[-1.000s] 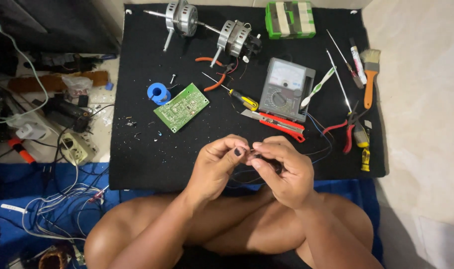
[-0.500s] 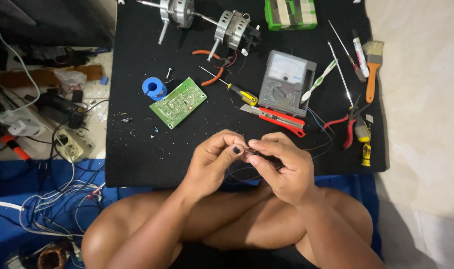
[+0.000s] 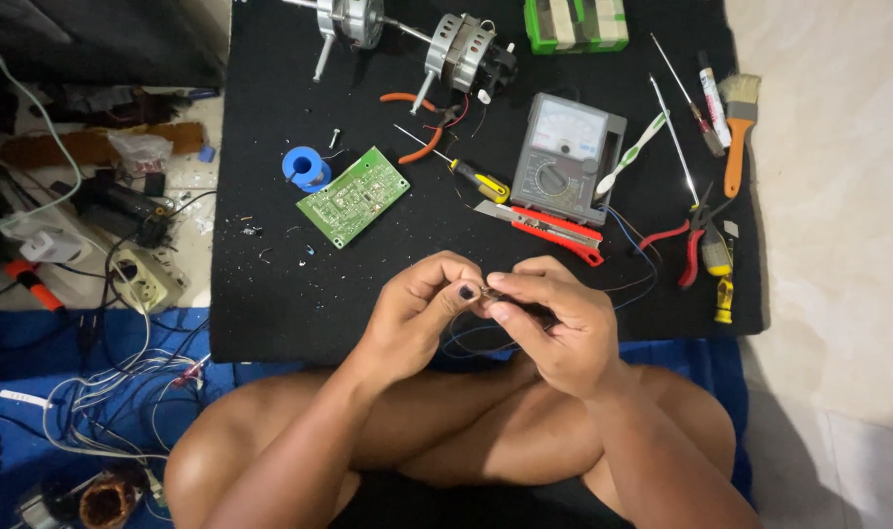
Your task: Testing components on a circuit board with a multimeter and desoldering parts using a soldering iron.
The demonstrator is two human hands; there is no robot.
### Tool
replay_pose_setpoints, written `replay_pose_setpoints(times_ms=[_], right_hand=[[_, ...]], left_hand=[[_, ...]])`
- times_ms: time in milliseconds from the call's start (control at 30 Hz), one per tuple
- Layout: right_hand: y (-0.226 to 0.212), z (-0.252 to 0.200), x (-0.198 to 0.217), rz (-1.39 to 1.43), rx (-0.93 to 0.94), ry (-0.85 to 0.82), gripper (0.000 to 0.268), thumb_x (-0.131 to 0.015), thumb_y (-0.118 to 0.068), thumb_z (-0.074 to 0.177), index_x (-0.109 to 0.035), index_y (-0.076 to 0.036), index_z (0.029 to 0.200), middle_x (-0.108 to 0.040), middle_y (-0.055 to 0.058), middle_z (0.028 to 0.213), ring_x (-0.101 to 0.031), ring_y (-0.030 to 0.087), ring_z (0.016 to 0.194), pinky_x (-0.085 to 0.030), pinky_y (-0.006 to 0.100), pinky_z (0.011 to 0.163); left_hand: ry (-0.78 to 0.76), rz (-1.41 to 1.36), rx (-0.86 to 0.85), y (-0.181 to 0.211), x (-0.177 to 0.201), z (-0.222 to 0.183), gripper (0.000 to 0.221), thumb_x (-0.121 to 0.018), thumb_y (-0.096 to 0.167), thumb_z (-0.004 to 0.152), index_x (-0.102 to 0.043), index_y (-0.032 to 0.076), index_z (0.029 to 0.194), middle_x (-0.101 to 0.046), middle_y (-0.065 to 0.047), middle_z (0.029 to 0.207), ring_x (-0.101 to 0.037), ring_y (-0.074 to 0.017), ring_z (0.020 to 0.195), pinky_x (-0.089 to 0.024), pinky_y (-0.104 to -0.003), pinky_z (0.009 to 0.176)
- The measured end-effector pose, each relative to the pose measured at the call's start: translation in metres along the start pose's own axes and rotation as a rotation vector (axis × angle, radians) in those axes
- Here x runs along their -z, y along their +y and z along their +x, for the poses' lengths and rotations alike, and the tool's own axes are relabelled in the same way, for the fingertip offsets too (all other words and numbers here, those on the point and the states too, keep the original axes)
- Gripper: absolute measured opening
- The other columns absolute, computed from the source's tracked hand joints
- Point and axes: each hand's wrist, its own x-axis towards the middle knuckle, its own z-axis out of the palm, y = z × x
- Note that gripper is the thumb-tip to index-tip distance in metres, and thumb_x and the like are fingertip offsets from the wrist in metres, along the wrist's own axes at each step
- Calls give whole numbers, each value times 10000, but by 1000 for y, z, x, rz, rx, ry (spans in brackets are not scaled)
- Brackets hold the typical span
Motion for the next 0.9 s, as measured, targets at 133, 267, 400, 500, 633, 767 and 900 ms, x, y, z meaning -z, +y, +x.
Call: replay_pose_setpoints(times_ms=[133,267,400,500,633,767,900], right_hand=[[4,-2,0,28,-13,-8,202,-765,5,871,-788,52,1065,-742,130,791,-682,235,769,-583,326,582],[5,-3,0,27,-7,-5,200,-770,-5,873,-792,47,1064,-706,129,750,-683,235,765,-584,326,589],[5,-2,0,30,-12,-9,184,-771,1,870,-798,39,1049,-699,128,739,-676,231,754,-581,326,592],[7,-2,0,27,-8,-13,181,-780,-5,865,-802,30,1041,-683,126,728,-681,237,757,-574,331,589],[10,-3,0,30,15,-2,184,-784,-8,863,-807,18,1044,-694,121,732,-689,238,762,-567,322,590],[10,-3,-1,37,19,20,178,-783,-4,867,-810,14,1042,-708,115,731,-683,230,756,-580,314,607],[13,-5,0,41,-5,6,165,-782,-16,872,-808,12,1033,-707,116,738,-690,232,773,-565,312,575]], left_hand=[[-9,17,32,0,3,-2,194,-571,59,1038,-669,-50,912,-669,-163,879,-670,-190,828,-601,-351,746],[-13,19,35,3,3,-2,189,-571,54,1036,-672,-46,910,-667,-157,866,-670,-189,818,-607,-354,741],[-12,19,45,2,5,-3,188,-576,52,1034,-674,-52,911,-669,-161,864,-680,-195,819,-616,-363,746],[-16,32,48,2,5,-3,188,-583,59,1032,-672,-54,911,-667,-162,862,-679,-193,820,-616,-367,749],[-15,23,48,-3,6,-4,185,-586,60,1033,-667,-54,911,-667,-171,866,-683,-207,828,-616,-375,757],[-33,53,44,-4,7,-2,182,-592,61,1027,-668,-48,903,-666,-160,862,-683,-202,826,-608,-367,747],[-32,63,49,-4,6,-2,186,-589,53,1028,-672,-52,899,-666,-161,861,-675,-201,819,-602,-367,753]])
